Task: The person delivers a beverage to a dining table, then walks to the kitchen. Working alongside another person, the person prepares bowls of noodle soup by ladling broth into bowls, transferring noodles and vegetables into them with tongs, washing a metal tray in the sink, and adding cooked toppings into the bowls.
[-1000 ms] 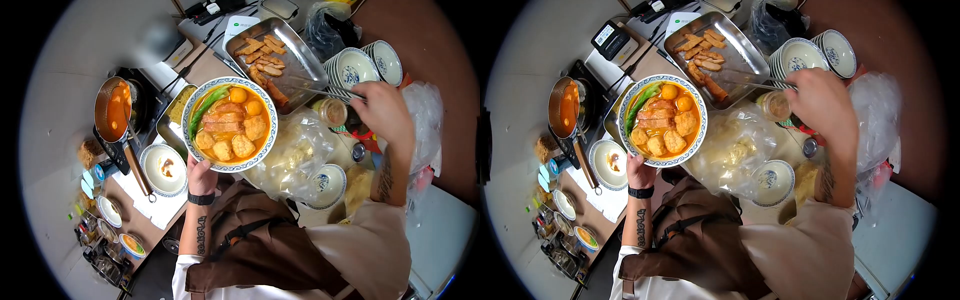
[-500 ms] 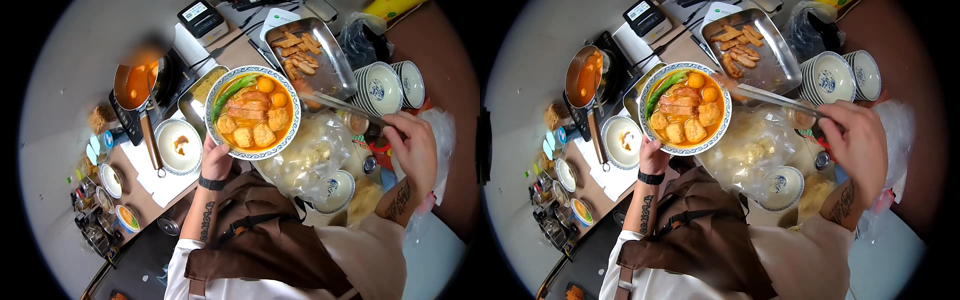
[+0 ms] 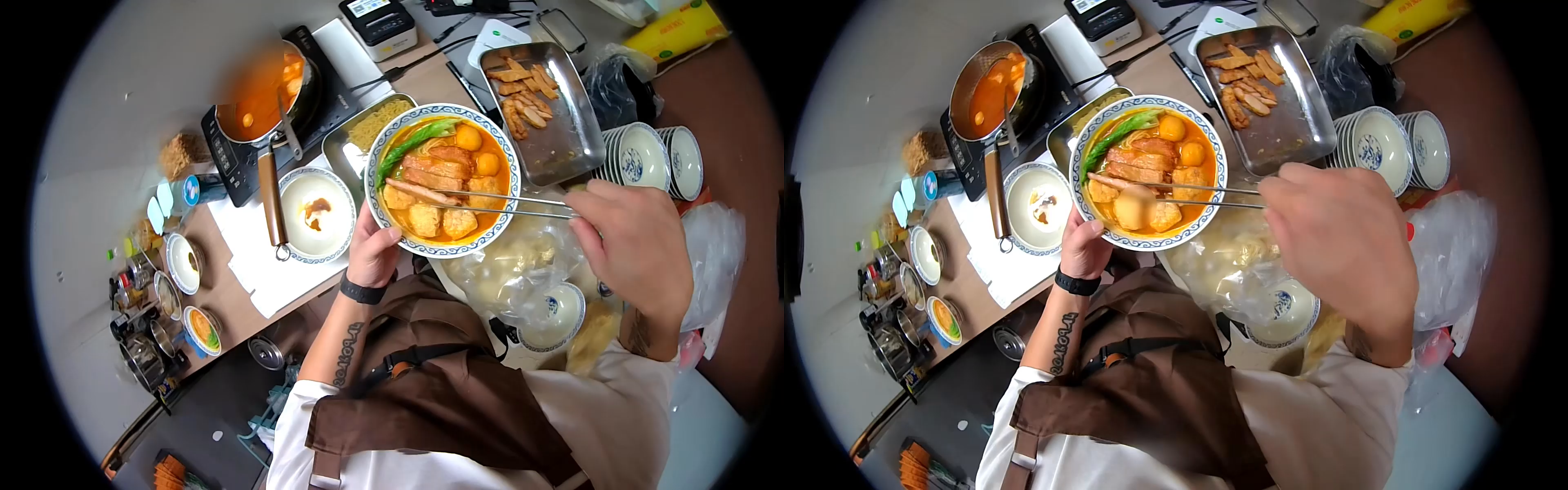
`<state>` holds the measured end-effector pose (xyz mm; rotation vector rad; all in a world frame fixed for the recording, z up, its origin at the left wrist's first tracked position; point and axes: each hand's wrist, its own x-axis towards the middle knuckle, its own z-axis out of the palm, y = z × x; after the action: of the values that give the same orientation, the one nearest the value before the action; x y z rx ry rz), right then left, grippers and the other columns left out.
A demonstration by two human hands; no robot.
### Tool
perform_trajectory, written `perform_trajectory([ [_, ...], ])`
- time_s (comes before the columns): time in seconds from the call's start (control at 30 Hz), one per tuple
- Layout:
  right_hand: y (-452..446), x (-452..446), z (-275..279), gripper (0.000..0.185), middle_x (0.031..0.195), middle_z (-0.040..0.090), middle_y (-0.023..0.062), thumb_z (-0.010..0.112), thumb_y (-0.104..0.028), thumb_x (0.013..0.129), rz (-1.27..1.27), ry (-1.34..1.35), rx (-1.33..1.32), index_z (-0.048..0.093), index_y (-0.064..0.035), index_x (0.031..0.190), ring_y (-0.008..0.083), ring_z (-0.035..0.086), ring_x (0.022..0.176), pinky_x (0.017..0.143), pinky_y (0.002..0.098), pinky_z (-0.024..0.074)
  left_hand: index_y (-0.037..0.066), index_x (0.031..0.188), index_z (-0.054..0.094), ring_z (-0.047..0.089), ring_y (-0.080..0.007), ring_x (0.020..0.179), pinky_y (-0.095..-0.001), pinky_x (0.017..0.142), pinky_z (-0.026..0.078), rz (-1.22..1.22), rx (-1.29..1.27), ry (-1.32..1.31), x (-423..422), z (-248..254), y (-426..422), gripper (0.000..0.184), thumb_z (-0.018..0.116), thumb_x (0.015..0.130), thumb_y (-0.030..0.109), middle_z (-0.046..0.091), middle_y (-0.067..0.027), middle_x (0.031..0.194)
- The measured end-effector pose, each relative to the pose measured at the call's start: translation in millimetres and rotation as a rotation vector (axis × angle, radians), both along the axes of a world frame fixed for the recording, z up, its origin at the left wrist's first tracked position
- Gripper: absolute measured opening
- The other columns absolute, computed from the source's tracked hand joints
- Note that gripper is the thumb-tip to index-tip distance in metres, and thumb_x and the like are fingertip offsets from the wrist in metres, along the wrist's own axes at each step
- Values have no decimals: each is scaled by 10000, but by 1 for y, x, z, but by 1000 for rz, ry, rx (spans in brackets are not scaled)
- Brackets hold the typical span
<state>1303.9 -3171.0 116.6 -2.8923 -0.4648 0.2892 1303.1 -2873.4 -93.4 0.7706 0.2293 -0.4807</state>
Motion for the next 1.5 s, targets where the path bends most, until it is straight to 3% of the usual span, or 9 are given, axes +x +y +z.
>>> perform_trajectory([
  [0.43,38,-2,17,147,768,589,92,699,-97,771,73,-35,-6,664,-52,906,344,604,714,608,425,471,22,1517,327,504,-220,1318,-358,1122,391,84,-55,6,-28,11,40,805,687,797,32,514,-103,1441],
  [0.63,64,-8,64,263,736,545,112,688,-43,743,-15,65,337,683,-5,1003,255,557,621,592,347,432,32,1535,303,488,-218,1334,-366,1133,380,168,-95,14,-73,46,93,851,719,793,37,499,-101,1455],
  [0.67,67,-9,64,285,759,561,111,686,-29,737,22,2,309,685,5,1021,234,553,655,624,328,431,36,1538,299,489,-215,1333,-367,1132,381,191,-109,11,-81,51,101,853,718,796,32,498,-98,1455],
  [0.77,57,-20,45,316,1038,650,107,690,21,767,62,-172,298,691,9,1082,214,583,901,841,278,440,43,1546,287,495,-208,1327,-364,1127,390,244,-121,10,-107,67,126,863,717,798,18,498,-86,1454],
  [0.93,82,-18,35,357,1139,630,142,681,26,795,72,-50,503,661,33,1152,190,584,1001,893,298,454,33,1541,285,491,-207,1333,-358,1130,388,420,-82,14,-156,78,182,854,714,803,16,501,-92,1447],
  [1.03,104,-16,25,347,1113,618,129,672,32,792,91,-62,523,659,41,1139,178,590,948,862,283,459,3,1490,341,517,-250,1321,-393,1123,409,539,-10,13,-182,70,205,786,712,799,44,515,-128,1443],
  [1.27,185,-18,21,346,967,609,91,643,44,743,1,11,586,664,64,1088,140,565,808,740,253,447,17,1491,360,516,-229,1305,-375,1098,425,681,-38,15,-192,20,275,738,657,820,-57,512,-110,1426],
  [1.43,227,-25,17,308,884,589,70,625,27,757,-29,50,538,666,76,1059,112,538,718,632,235,419,23,1468,381,543,-247,1279,-409,1083,444,684,-40,7,-170,-27,318,654,604,857,-44,538,-119,1402],
  [1.5,240,-29,17,302,887,589,71,624,27,763,-155,161,558,666,77,1058,107,536,708,622,223,411,39,1474,380,555,-239,1257,-399,1052,467,638,-72,22,-161,-44,334,658,603,862,-52,540,-115,1390],
])
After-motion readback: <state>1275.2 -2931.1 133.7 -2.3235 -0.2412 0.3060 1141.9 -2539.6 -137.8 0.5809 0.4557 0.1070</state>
